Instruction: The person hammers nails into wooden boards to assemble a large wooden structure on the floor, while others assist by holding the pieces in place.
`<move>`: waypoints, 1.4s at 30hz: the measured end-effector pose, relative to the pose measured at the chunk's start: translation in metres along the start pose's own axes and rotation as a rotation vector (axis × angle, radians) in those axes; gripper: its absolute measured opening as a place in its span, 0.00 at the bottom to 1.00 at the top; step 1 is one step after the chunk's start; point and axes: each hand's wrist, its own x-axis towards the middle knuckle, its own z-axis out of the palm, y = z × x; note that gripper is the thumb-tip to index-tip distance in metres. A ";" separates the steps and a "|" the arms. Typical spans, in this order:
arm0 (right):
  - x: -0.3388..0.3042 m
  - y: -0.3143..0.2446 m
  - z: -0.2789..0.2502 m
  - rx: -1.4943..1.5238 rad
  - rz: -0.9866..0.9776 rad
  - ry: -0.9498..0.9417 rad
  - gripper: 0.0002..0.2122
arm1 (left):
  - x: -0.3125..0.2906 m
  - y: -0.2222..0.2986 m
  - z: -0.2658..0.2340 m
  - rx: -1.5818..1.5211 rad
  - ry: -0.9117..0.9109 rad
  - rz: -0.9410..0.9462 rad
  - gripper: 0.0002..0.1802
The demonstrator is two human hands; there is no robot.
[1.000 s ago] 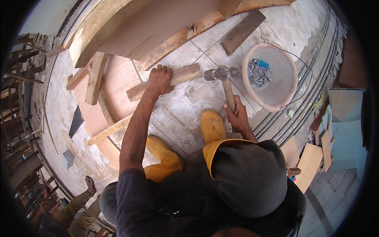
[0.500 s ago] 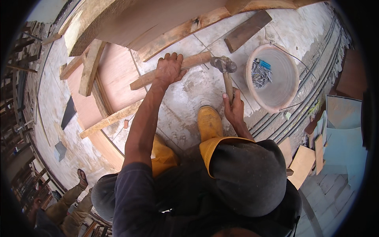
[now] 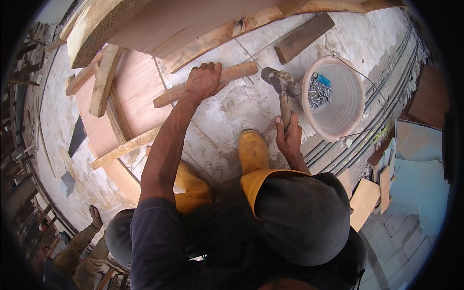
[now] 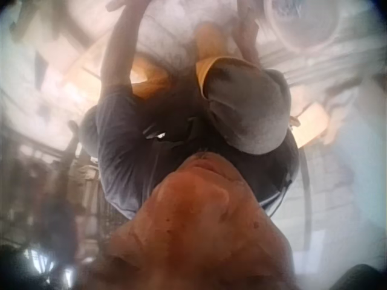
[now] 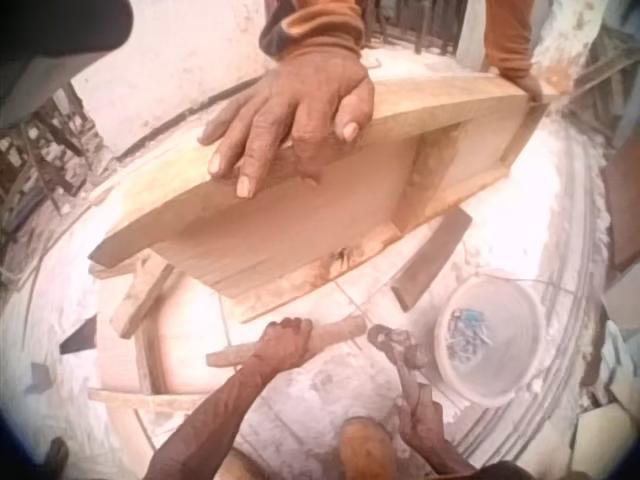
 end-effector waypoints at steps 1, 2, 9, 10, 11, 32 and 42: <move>0.000 -0.002 0.001 -0.010 -0.024 0.003 0.10 | -0.003 -0.001 0.002 0.007 0.008 -0.006 0.27; 0.000 0.008 0.007 0.003 -0.042 -0.001 0.09 | 0.000 0.001 0.002 0.002 0.013 0.002 0.27; 0.001 0.001 -0.003 0.023 0.061 -0.028 0.10 | 0.007 -0.004 -0.003 -0.064 -0.050 0.015 0.26; 0.005 -0.011 -0.011 0.015 0.050 -0.006 0.10 | 0.009 -0.005 -0.004 -0.070 -0.020 0.027 0.26; 0.003 -0.010 -0.007 0.013 0.057 -0.003 0.10 | 0.008 -0.006 -0.004 -0.076 0.011 0.038 0.26; 0.005 0.008 -0.005 -0.009 0.070 0.005 0.10 | 0.022 0.003 -0.007 -0.100 -0.151 0.053 0.30; -0.022 0.028 0.013 0.087 0.214 0.016 0.14 | 0.011 0.058 -0.031 -0.251 0.127 -0.249 0.21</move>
